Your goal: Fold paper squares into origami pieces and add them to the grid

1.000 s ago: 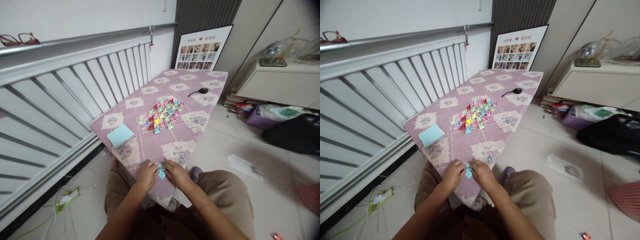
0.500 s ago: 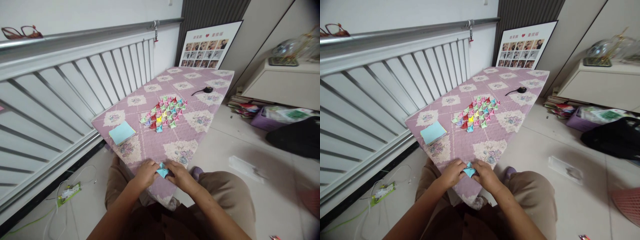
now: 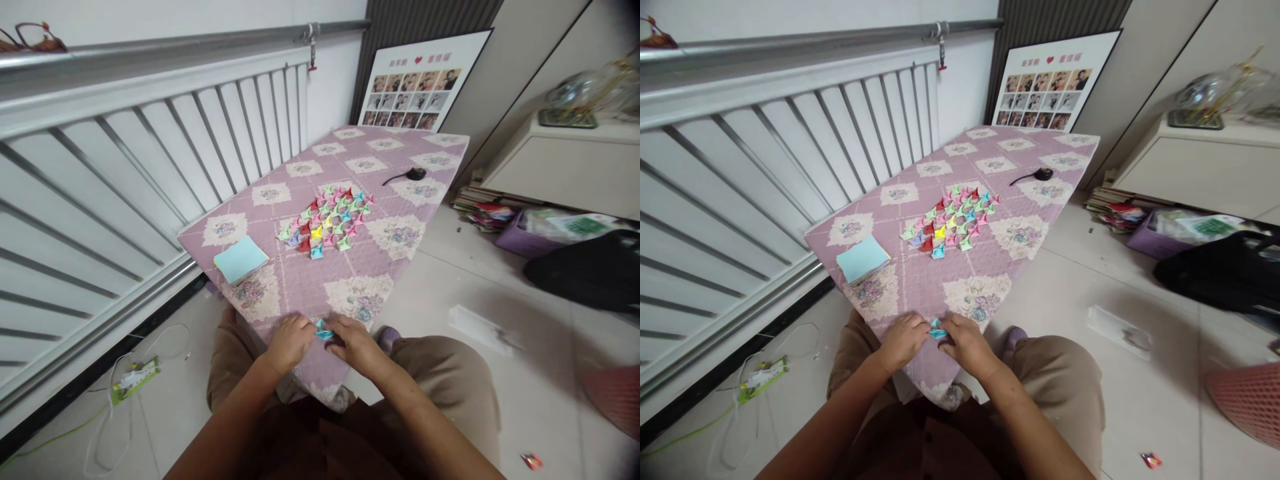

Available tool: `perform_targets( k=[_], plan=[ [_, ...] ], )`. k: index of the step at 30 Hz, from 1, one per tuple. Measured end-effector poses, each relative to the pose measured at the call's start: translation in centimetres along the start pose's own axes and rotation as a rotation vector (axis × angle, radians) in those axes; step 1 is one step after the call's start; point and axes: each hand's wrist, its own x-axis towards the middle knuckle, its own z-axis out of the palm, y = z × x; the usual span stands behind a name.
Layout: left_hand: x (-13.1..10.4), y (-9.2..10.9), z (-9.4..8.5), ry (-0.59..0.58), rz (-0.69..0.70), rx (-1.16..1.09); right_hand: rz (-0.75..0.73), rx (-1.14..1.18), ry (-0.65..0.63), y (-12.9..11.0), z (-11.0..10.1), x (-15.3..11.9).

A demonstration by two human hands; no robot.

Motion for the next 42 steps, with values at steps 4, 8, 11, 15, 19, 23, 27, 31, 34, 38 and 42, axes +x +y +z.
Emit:
perform_targets(
  k=[4,8,11,15,19,23,27,31,34,38,42],
  plan=[
    [0.0,0.1,0.0,0.014,-0.061,-0.069,0.024,-0.021,0.057,-0.1,0.6,0.3],
    [0.0,0.4,-0.4,0.024,-0.117,-0.137,0.047,-0.016,0.059,-0.2,0.7,0.7],
    [0.3,0.8,-0.6,0.017,-0.183,-0.142,0.069,-0.016,0.041,-0.3,0.4,1.0],
    [0.9,0.9,-0.7,0.002,-0.222,-0.19,0.112,-0.013,0.068,-0.6,0.4,1.4],
    [1.3,0.8,-0.8,0.02,-0.236,-0.239,0.177,-0.036,0.077,-0.8,0.5,1.6],
    [1.5,0.9,-1.0,0.022,-0.261,-0.251,0.203,-0.089,0.074,-1.1,0.5,1.9],
    [1.8,0.9,-1.0,-0.005,-0.278,-0.231,0.231,-0.132,0.08,-1.2,0.7,2.1],
    [2.0,0.9,-0.7,0.008,-0.3,-0.209,0.246,-0.183,0.093,-1.2,0.9,2.2],
    [2.0,0.9,-0.5,0.026,-0.308,-0.207,0.268,-0.207,0.101,-1.3,1.0,2.2],
    [1.9,1.0,-0.3,0.066,-0.317,-0.193,0.29,-0.226,0.112,-1.4,1.2,2.3],
    [1.4,0.8,-0.2,0.062,-0.275,-0.161,0.292,-0.248,0.111,-1.4,1.2,2.4]
  ],
)
